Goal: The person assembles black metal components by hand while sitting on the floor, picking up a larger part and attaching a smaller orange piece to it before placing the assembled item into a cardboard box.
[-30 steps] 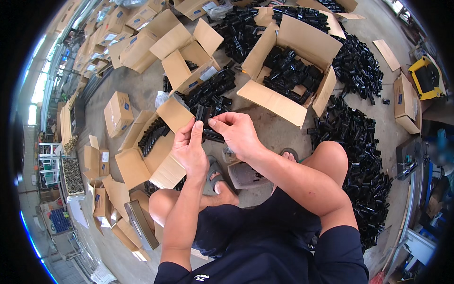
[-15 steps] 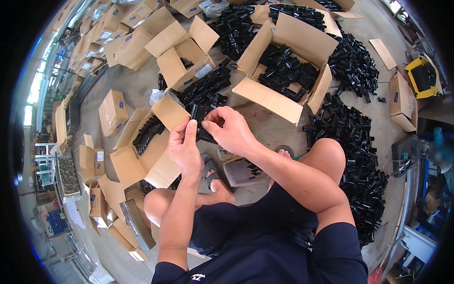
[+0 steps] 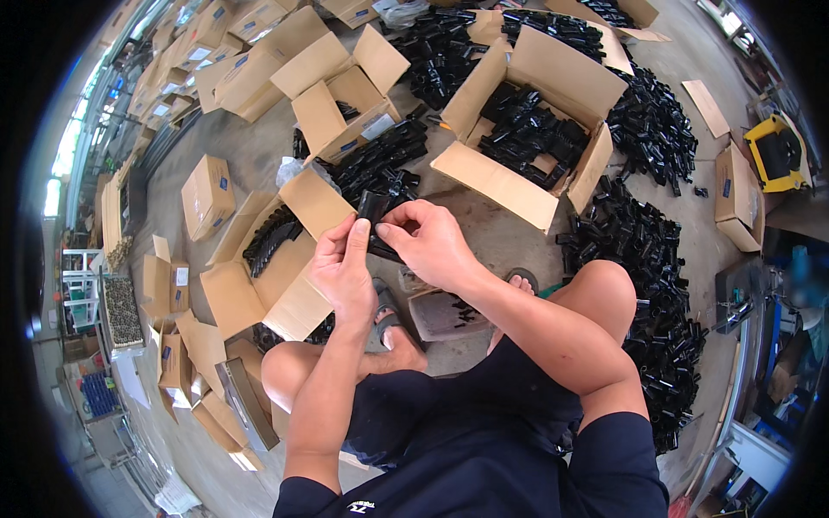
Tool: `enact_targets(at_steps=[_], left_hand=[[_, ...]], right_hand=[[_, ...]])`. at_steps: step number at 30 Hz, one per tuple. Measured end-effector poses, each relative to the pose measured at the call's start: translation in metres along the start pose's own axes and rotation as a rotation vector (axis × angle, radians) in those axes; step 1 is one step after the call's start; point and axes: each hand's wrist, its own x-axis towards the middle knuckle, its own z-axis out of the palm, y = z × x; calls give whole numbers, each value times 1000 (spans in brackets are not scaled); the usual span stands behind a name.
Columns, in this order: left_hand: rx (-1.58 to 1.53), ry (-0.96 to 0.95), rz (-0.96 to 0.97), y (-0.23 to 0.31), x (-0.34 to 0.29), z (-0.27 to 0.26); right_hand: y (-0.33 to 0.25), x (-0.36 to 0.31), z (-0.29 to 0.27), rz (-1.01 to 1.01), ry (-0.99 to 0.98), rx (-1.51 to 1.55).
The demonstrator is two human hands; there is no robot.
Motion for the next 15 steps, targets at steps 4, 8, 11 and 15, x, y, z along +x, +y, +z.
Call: enact_targets(at_steps=[4, 8, 11, 15], left_hand=[[-18, -24, -19, 0, -3, 2], [-26, -37, -14, -1, -4, 3], [-14, -30, -23, 0, -2, 2], [64, -9, -65, 8, -2, 4]], right_hand=[[7, 3, -3, 27, -10, 141], [4, 2, -5, 86, -20, 97], [-2, 0, -7, 125, -44, 41], [-2, -1, -6, 49, -34, 104]])
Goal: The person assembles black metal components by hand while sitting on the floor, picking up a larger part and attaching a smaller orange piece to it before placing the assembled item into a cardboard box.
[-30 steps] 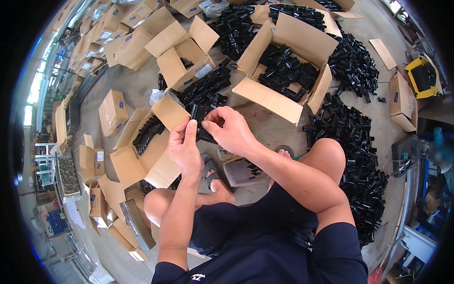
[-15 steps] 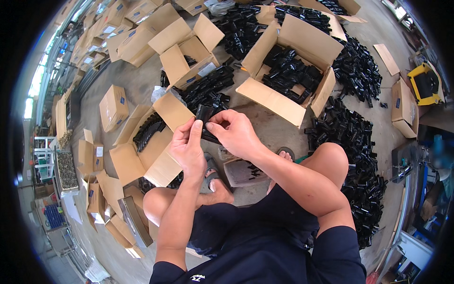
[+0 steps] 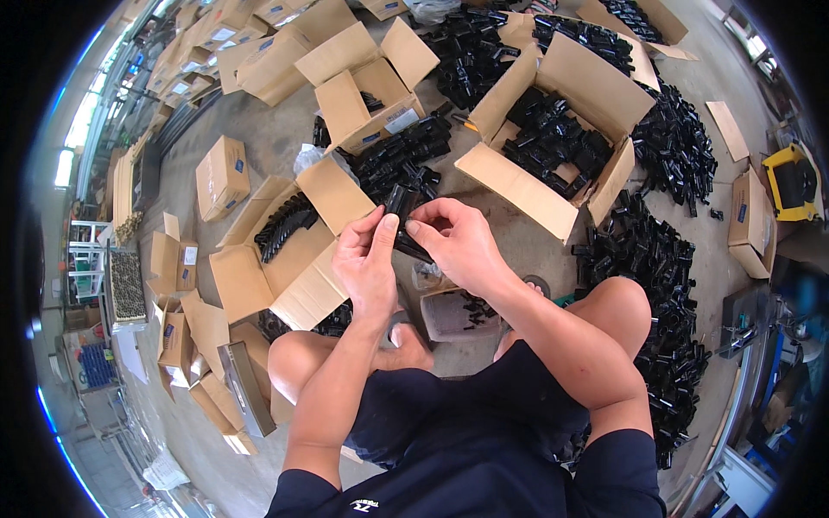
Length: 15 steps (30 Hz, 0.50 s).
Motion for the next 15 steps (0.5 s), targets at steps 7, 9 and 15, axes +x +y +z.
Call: enact_targets(at_steps=[7, 9, 15], left_hand=[[-64, -20, 34, -9, 2, 2], [-78, -23, 35, -8, 2, 3], [-65, -23, 49, -11, 2, -1]], right_hand=[[8, 6, -4, 45, -13, 25], [11, 6, -4, -31, -16, 57], [8, 8, -6, -17, 4, -52]])
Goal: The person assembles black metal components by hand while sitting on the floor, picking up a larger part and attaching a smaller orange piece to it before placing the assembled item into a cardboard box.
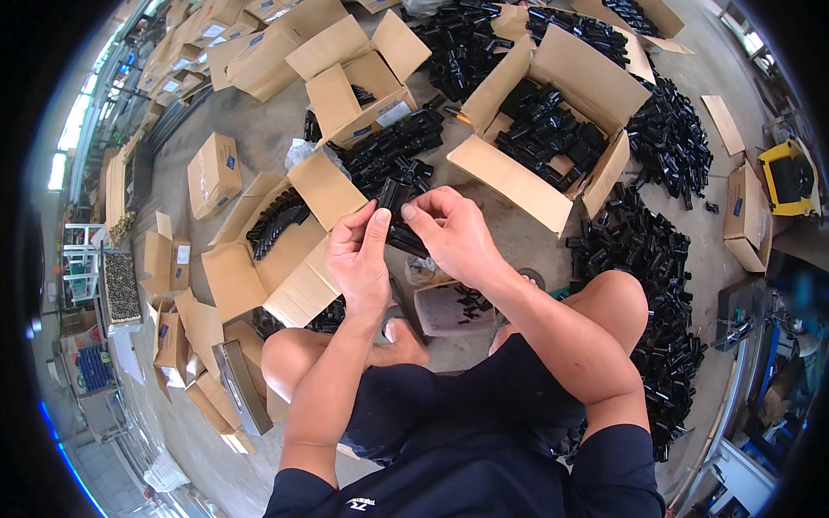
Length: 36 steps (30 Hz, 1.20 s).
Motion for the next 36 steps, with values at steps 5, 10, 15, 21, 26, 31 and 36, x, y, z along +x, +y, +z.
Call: enact_targets(at_steps=[5, 10, 15, 21, 26, 31, 36], left_hand=[[-29, -5, 4, 0, 0, 3], [-31, -12, 13, -1, 0, 4], [-9, -3, -11, 2, 1, 6], [-28, -2, 11, -2, 2, 1], [-16, 7, -6, -2, 1, 5], [-27, 6, 18, -3, 2, 2], [-19, 6, 11, -5, 3, 1]], right_hand=[[-1, 0, -2, -36, -5, 7], [-6, -2, -2, -11, -26, 19], [-3, -1, -6, -87, -13, -79], [-3, 2, -1, -68, -6, -85], [2, 4, -1, -90, 2, -20], [2, 4, -2, -128, -12, -29], [5, 6, -1, -131, 3, -33]])
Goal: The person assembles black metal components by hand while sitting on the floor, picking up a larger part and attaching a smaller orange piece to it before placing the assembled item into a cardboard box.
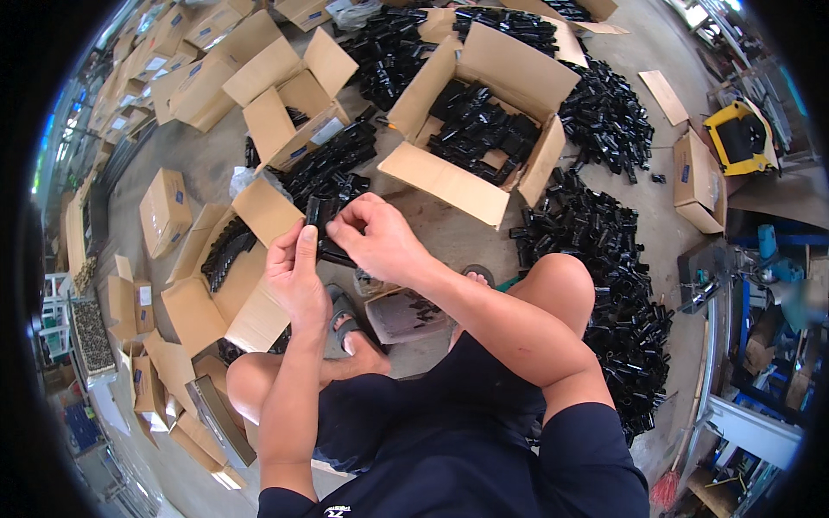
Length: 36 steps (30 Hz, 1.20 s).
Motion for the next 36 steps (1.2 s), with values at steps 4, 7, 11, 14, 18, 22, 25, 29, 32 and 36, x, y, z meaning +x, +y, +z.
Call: enact_targets(at_steps=[4, 7, 11, 14, 18, 22, 25, 29, 32, 36], left_hand=[[0, 8, -23, 2, -3, 5], [57, 24, -8, 1, -1, 2], [94, 10, -14, -1, -4, 3], [32, -7, -32, 2, -5, 9], [90, -6, 7, 1, -6, 8], [-6, 45, -76, -4, 3, 1], [-163, 156, -253, -1, 13, 0], [-156, 147, -397, -7, 25, -15], [-124, 18, -505, 3, 18, -10], [9, -146, -568, 6, 21, -12]], right_hand=[[4, 0, 0, -50, 19, -7], [-3, -1, 2, -64, 27, -43], [4, 1, -4, -47, -46, -89], [-8, -4, -8, 34, -52, -15], [-6, -3, -6, -10, -18, -85], [-21, -2, -10, 178, -137, 51], [-17, -9, -18, -155, -274, 9], [-26, -10, -16, -671, -303, -523], [-22, -10, -16, -665, -303, -495], [-28, -10, -22, -558, -221, -430]])
